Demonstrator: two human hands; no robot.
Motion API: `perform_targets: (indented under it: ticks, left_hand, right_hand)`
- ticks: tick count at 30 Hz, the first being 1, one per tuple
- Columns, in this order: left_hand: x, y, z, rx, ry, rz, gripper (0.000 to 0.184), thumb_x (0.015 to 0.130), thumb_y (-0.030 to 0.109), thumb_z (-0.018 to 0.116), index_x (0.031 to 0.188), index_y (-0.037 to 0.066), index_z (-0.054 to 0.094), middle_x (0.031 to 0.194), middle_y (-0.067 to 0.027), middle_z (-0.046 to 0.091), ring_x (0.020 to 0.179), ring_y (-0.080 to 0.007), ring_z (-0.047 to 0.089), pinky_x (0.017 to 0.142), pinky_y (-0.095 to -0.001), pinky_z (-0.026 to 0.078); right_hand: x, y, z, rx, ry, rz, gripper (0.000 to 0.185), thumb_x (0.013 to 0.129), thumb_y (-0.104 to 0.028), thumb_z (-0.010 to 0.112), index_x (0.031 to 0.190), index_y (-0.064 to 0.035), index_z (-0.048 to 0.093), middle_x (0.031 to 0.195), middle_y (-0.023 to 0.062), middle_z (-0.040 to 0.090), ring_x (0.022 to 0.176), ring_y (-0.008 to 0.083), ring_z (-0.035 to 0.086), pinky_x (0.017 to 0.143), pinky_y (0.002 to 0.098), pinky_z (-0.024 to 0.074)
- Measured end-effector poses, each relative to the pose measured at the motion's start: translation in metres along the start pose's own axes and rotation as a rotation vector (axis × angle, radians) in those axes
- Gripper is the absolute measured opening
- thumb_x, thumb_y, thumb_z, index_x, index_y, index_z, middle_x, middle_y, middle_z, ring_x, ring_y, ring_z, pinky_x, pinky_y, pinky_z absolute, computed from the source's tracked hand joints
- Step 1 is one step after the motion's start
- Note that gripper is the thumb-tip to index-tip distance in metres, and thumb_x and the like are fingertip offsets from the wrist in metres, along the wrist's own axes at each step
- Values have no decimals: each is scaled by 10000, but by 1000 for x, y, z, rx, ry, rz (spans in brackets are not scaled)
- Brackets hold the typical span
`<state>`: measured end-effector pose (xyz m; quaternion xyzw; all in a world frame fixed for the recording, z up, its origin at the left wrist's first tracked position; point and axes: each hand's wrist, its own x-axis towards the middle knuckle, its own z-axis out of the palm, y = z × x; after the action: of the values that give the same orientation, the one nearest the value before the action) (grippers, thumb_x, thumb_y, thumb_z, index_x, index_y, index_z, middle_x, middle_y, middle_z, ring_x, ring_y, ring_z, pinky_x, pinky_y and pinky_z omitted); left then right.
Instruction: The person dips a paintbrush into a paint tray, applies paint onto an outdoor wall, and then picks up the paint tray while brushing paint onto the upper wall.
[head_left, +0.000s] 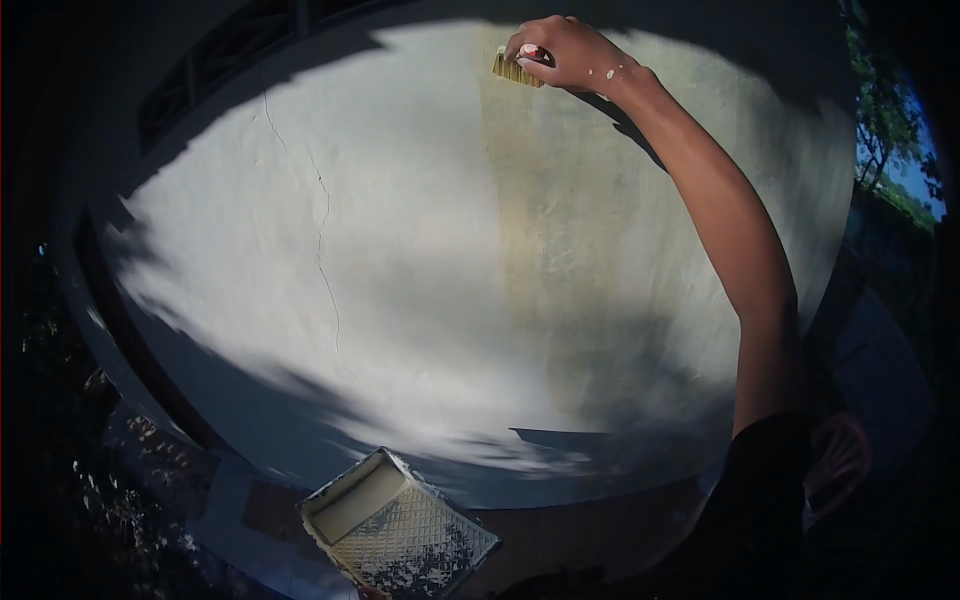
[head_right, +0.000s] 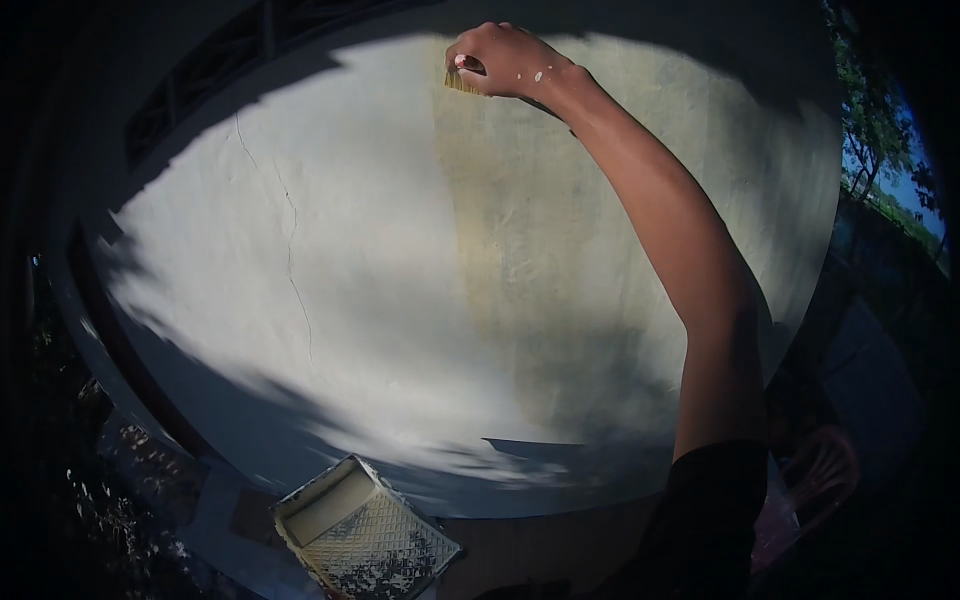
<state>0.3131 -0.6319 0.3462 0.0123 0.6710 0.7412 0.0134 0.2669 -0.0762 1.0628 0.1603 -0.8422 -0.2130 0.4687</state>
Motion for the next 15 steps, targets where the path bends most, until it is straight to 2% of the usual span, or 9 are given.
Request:
perform_targets:
  ticks: [1,4,5,8,11,15]
  left_hand:
    - [-2,-2,3,2,-5,-3,153,945,134,476,932,23,581,807,-72,547,680,-215,501,705,-360,459]
    - [-1,-1,-1,-8,10,-6,150,943,132,477,927,24,581,805,-74,547,679,-217,502,710,-361,460]
    - [-3,-4,3,-8,10,-8,149,942,131,478,926,24,580,805,-74,547,679,-217,502,712,-362,461]
    - [-7,-10,5,-14,13,-8,146,941,129,479,921,25,580,804,-76,547,678,-219,502,717,-363,461]
    - [-11,-19,9,-20,20,-8,144,939,127,480,916,26,580,802,-77,547,678,-221,503,723,-365,462]
    - [-8,-13,7,-28,26,10,140,937,125,482,910,28,579,800,-79,547,677,-223,503,730,-367,464]
  right_hand:
    - [14,3,-18,-145,108,-90,169,769,-51,618,910,-64,711,778,94,675,716,233,653,643,358,510]
    - [25,-6,-36,-235,160,135,145,822,-94,614,914,-52,718,1115,177,675,904,295,692,832,431,549]
    - [14,12,-12,-257,224,-91,172,760,-11,625,902,-58,709,781,95,673,695,217,643,611,348,497]
    - [-28,-10,19,-326,-96,-121,169,776,-21,609,908,-54,710,802,97,683,695,228,641,615,358,505]
    - [-19,-71,-27,131,-606,459,115,801,-29,637,892,-83,682,903,76,665,793,253,646,695,370,519]
    - [0,-35,-30,-47,-54,116,97,787,-26,646,857,-86,676,907,71,642,786,263,643,692,374,517]
